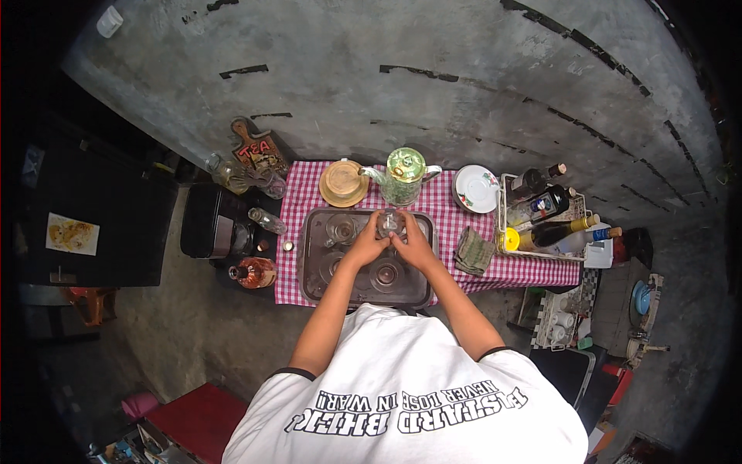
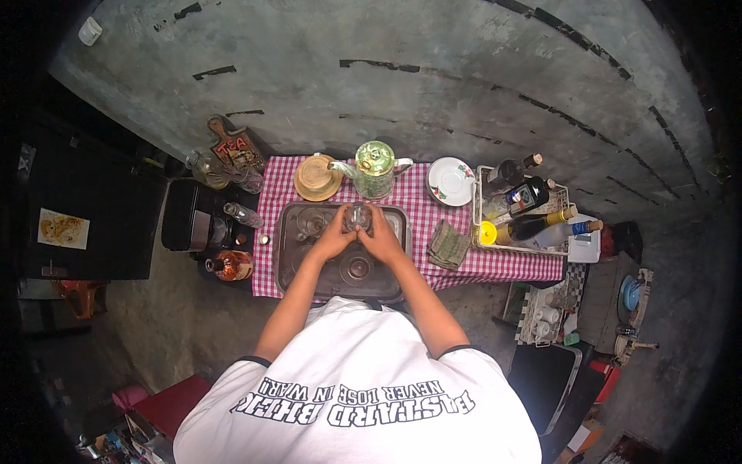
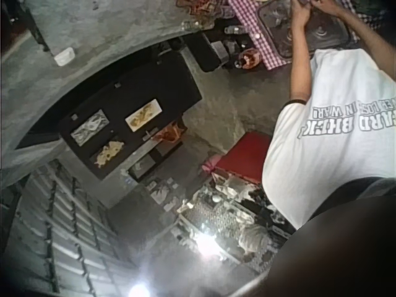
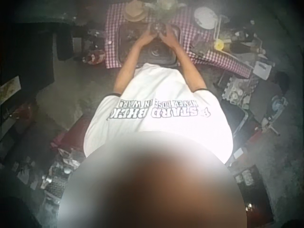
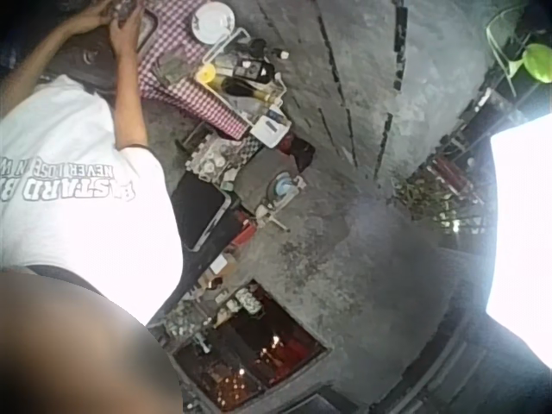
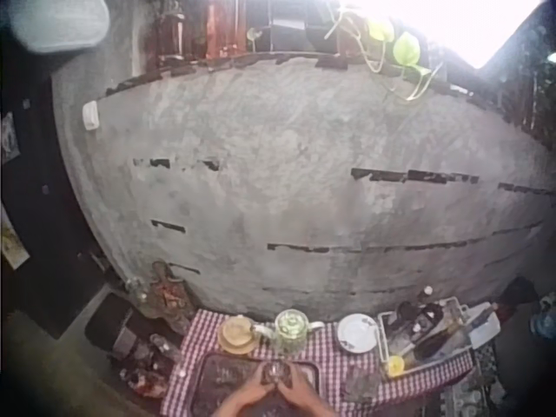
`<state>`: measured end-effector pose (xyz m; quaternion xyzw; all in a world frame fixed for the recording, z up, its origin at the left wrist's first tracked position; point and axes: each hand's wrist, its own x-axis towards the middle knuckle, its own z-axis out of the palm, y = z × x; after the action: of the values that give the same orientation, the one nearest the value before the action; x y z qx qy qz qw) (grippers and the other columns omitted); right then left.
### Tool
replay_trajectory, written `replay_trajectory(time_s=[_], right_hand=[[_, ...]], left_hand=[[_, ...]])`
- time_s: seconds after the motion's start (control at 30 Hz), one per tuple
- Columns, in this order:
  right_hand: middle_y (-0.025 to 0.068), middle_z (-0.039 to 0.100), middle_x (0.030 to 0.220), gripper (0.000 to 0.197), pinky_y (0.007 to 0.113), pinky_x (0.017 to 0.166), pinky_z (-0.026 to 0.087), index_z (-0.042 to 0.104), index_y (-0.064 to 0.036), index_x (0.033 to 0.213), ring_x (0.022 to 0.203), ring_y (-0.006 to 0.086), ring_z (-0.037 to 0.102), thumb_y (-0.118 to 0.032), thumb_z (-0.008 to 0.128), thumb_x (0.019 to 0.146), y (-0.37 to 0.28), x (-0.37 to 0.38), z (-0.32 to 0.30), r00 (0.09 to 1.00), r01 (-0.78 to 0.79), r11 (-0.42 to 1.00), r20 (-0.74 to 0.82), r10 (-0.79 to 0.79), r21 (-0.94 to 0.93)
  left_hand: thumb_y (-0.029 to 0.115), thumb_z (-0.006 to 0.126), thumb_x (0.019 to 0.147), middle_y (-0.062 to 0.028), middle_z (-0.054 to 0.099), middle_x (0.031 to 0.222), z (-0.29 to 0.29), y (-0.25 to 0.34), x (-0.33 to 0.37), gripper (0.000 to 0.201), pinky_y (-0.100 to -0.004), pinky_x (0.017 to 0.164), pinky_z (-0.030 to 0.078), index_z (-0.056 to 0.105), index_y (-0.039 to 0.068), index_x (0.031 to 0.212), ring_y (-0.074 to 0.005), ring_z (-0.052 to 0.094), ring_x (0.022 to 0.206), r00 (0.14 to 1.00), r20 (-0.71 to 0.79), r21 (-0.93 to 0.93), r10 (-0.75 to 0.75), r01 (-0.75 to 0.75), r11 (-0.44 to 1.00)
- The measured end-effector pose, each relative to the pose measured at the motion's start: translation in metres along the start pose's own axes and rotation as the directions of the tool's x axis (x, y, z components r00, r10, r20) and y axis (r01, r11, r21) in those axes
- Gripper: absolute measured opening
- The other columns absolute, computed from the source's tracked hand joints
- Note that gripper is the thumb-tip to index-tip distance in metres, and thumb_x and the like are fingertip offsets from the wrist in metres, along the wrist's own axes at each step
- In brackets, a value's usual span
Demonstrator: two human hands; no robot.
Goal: Pouring liquid from a bottle into small glasses on a tray and organizing them.
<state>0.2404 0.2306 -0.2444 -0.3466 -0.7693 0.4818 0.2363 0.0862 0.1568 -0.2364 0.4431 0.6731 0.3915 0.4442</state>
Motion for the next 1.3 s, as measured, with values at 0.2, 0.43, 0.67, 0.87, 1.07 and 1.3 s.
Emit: replay_trajectory(time_s=[0.2,0.43,0.67,0.87,1.07,1.3], right_hand=[[0.0198,0.048,0.136,0.063,0.038,0.097,0.046,0.034,0.0004,0.143,0.123,0.0324,0.052,-0.016,0.064,0.090,-0.004,-0.003,0.004,1.000,-0.001,1.000,-0.012,0.001,0.011],[0.0218,0.047,0.137,0.064,0.040,0.104,0.041,0.034,0.0012,0.142,0.127,0.0340,0.049,-0.015,0.065,0.089,-0.002,-0.001,0.001,1.000,-0.013,1.000,-0.013,0.013,0.016],[0.0216,0.048,0.135,0.063,0.040,0.105,0.040,0.035,0.0004,0.142,0.126,0.0343,0.050,-0.014,0.065,0.088,-0.008,-0.004,0.008,0.997,0.010,1.000,-0.077,-0.011,-0.007],[0.0218,0.048,0.135,0.062,0.041,0.105,0.040,0.036,-0.0005,0.142,0.127,0.0342,0.050,-0.014,0.064,0.089,-0.009,-0.007,0.012,0.991,0.018,1.000,-0.136,-0.018,0.003],[0.0219,0.049,0.135,0.059,0.042,0.105,0.040,0.036,-0.0009,0.142,0.126,0.0351,0.050,-0.014,0.061,0.091,-0.005,-0.007,0.010,0.988,0.028,0.999,-0.154,-0.033,-0.032],[0.0259,0.050,0.133,0.056,0.044,0.104,0.041,0.038,0.0001,0.140,0.125,0.0400,0.051,-0.020,0.059,0.092,0.001,-0.005,0.020,0.978,0.039,0.987,-0.199,-0.070,-0.154]], left_hand=[[0.009,0.068,0.082,-0.0217,0.059,0.123,-0.002,-0.006,-0.001,0.079,-0.0372,0.079,0.051,0.027,0.011,0.150,-0.0251,0.063,0.086,1.000,0.019,0.017,0.001,-0.001,1.000],[0.009,0.068,0.083,-0.0234,0.057,0.127,-0.006,0.000,0.004,0.078,-0.0378,0.083,0.050,0.026,0.010,0.149,-0.0262,0.064,0.089,0.998,0.059,0.014,0.020,-0.021,1.000],[0.011,0.068,0.087,-0.0225,0.058,0.125,-0.008,-0.004,0.003,0.076,-0.0365,0.086,0.050,0.025,0.009,0.150,-0.0240,0.062,0.095,0.996,0.086,-0.008,0.023,-0.022,1.000],[0.012,0.068,0.085,-0.0249,0.053,0.136,-0.012,-0.003,0.007,0.078,-0.0369,0.087,0.049,0.025,0.004,0.149,-0.0269,0.064,0.095,0.990,0.143,0.025,0.013,-0.016,1.000],[0.019,0.068,0.086,-0.0253,0.055,0.133,-0.016,0.010,0.011,0.077,-0.0383,0.087,0.050,0.026,0.002,0.149,-0.0276,0.065,0.096,0.984,0.177,0.090,0.000,-0.016,0.996],[0.030,0.069,0.086,-0.0290,0.055,0.133,-0.017,-0.017,0.022,0.076,-0.0417,0.101,0.044,0.030,0.001,0.145,-0.0389,0.056,0.123,0.979,0.145,0.148,0.141,-0.163,0.976]])
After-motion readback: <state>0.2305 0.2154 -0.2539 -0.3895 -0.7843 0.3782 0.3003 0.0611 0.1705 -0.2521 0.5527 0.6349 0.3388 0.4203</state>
